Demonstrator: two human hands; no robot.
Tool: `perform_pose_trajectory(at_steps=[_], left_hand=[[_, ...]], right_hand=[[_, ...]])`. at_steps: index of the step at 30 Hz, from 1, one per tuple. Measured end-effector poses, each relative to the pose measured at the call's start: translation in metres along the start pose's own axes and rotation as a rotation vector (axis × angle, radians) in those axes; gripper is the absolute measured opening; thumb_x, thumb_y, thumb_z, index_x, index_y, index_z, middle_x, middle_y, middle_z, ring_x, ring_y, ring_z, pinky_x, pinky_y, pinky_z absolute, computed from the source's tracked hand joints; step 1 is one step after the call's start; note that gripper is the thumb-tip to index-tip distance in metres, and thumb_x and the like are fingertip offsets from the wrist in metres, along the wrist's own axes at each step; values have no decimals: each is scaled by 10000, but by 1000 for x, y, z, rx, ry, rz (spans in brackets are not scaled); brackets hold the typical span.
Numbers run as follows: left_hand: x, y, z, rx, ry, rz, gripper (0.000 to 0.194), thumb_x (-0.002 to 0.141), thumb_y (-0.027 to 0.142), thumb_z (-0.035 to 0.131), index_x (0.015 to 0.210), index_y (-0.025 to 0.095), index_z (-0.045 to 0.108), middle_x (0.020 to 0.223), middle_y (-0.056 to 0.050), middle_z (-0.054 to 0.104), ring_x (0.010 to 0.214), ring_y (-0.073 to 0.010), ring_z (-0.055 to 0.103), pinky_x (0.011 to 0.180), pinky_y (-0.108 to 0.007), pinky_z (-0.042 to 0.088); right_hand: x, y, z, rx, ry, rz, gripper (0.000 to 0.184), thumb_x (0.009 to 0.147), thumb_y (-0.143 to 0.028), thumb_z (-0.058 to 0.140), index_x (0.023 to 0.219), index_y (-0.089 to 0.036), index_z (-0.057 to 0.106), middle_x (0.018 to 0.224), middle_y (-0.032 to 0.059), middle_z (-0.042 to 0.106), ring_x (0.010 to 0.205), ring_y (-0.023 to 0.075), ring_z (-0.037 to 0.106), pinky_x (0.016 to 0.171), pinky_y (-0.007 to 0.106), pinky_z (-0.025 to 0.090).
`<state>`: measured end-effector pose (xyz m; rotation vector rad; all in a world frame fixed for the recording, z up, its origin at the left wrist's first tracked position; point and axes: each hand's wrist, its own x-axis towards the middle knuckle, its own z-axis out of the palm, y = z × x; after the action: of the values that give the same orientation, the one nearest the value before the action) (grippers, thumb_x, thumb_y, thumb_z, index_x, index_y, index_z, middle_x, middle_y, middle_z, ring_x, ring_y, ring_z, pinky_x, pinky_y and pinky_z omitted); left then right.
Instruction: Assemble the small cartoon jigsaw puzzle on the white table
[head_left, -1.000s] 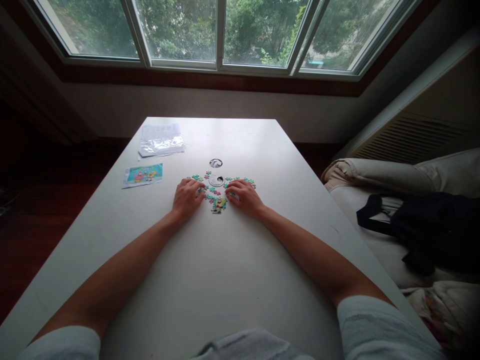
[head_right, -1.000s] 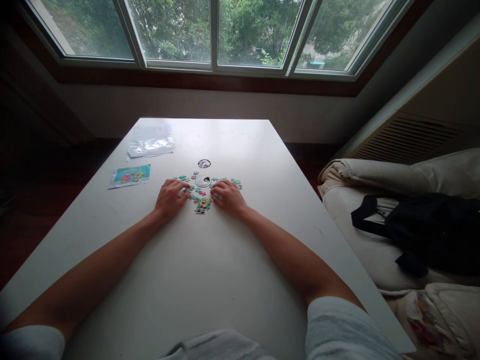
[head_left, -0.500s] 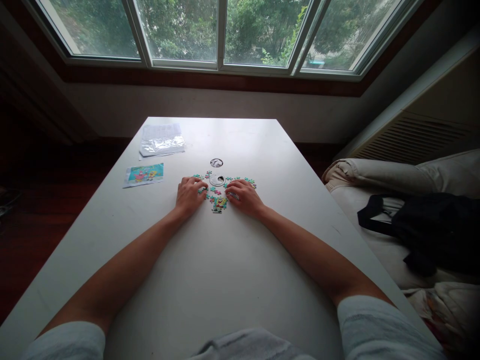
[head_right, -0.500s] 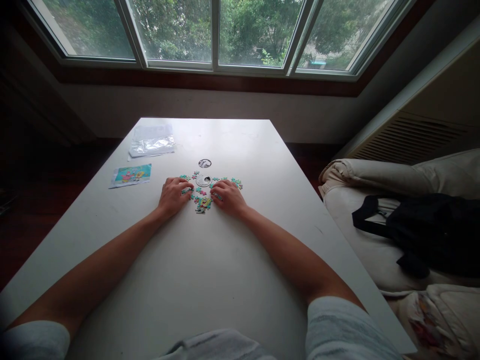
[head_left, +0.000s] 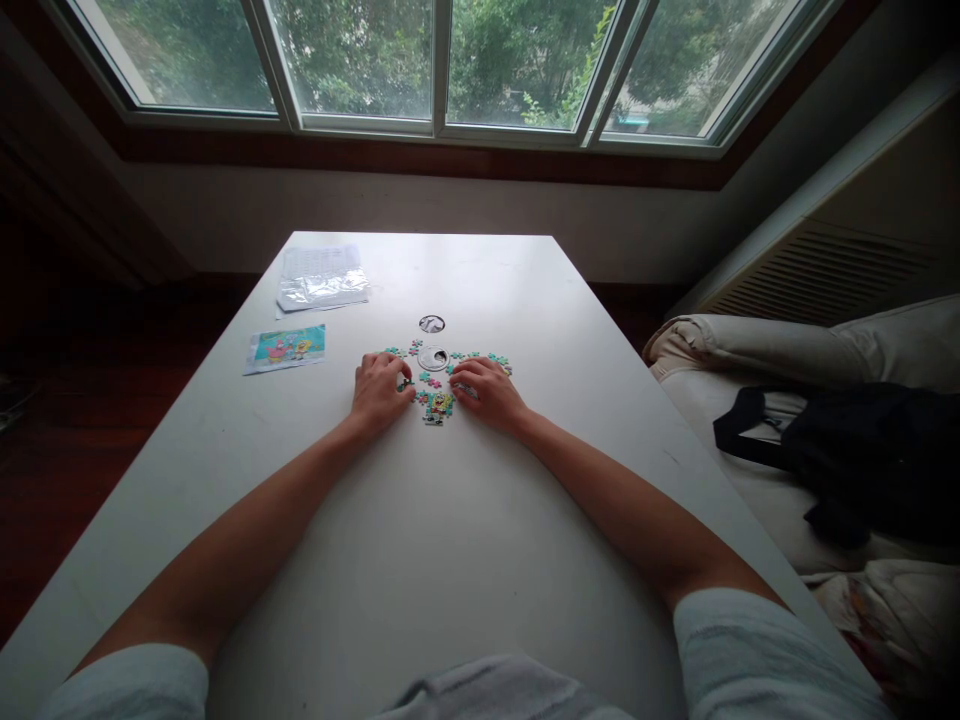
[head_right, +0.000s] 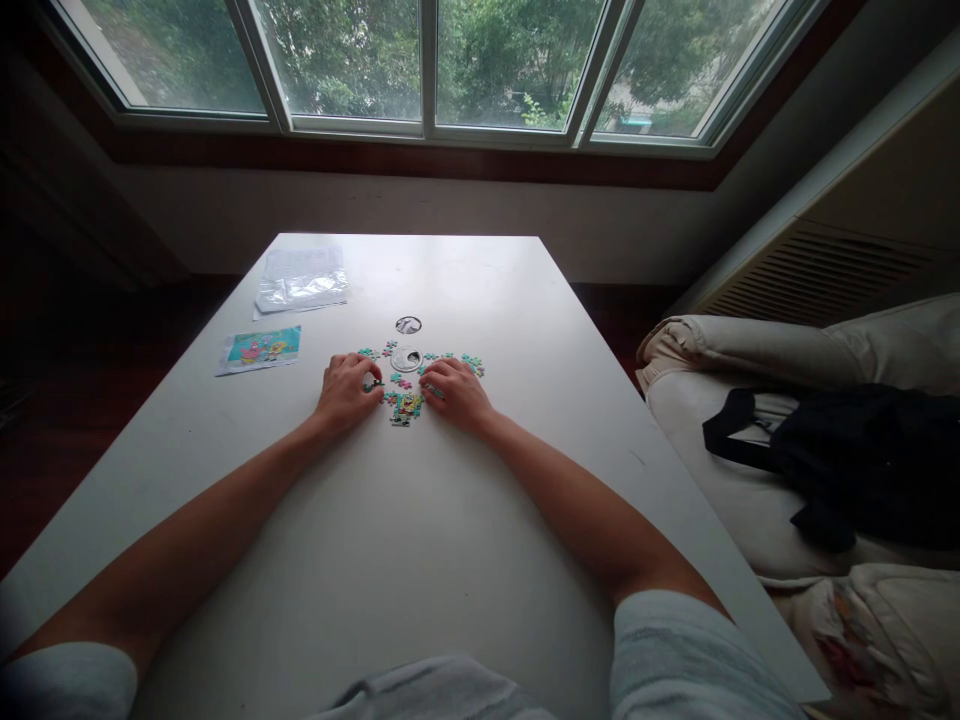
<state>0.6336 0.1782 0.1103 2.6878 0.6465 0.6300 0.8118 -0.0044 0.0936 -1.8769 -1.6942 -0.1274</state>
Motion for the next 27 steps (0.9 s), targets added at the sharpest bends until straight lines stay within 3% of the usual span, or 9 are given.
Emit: perform_pose_trajectory(at_steps=[9,14,20,27], left_hand=[[-3,7,-6,-103,-45,90,144,879,208,597,998,263,656,938,-29,732,973,-255,632,936,-435,439],[-6,17,-7,-250,-55,38,202,909,264,613,1111,275,596,880,14,739,782,-187,671,859,-360,482],[-12,29,-11,-260,-105,112,117,918,272,602,1034,275,617,854,5,727,797,-201,662,770,-326,484],[-16,39,-10,-336,-145,133,115,935,286,587,1039,279,636,882,9,753,796,-188,684,767,-317,493]], right_hand=[[0,-2,-2,17,3,8,158,938,-271,626,1041,-274,745,1161,63,718,1194,267,566,1058,490,409],[1,-8,-5,67,48,22,160,955,-286,607,1043,-278,739,1144,56,723,1167,261,578,1038,469,433],[4,-22,-12,199,112,25,174,969,-346,607,1091,-267,702,1094,65,723,1073,248,610,964,412,483],[5,-27,-7,332,96,79,131,960,-340,588,904,-232,638,876,39,675,864,196,601,808,340,490]])
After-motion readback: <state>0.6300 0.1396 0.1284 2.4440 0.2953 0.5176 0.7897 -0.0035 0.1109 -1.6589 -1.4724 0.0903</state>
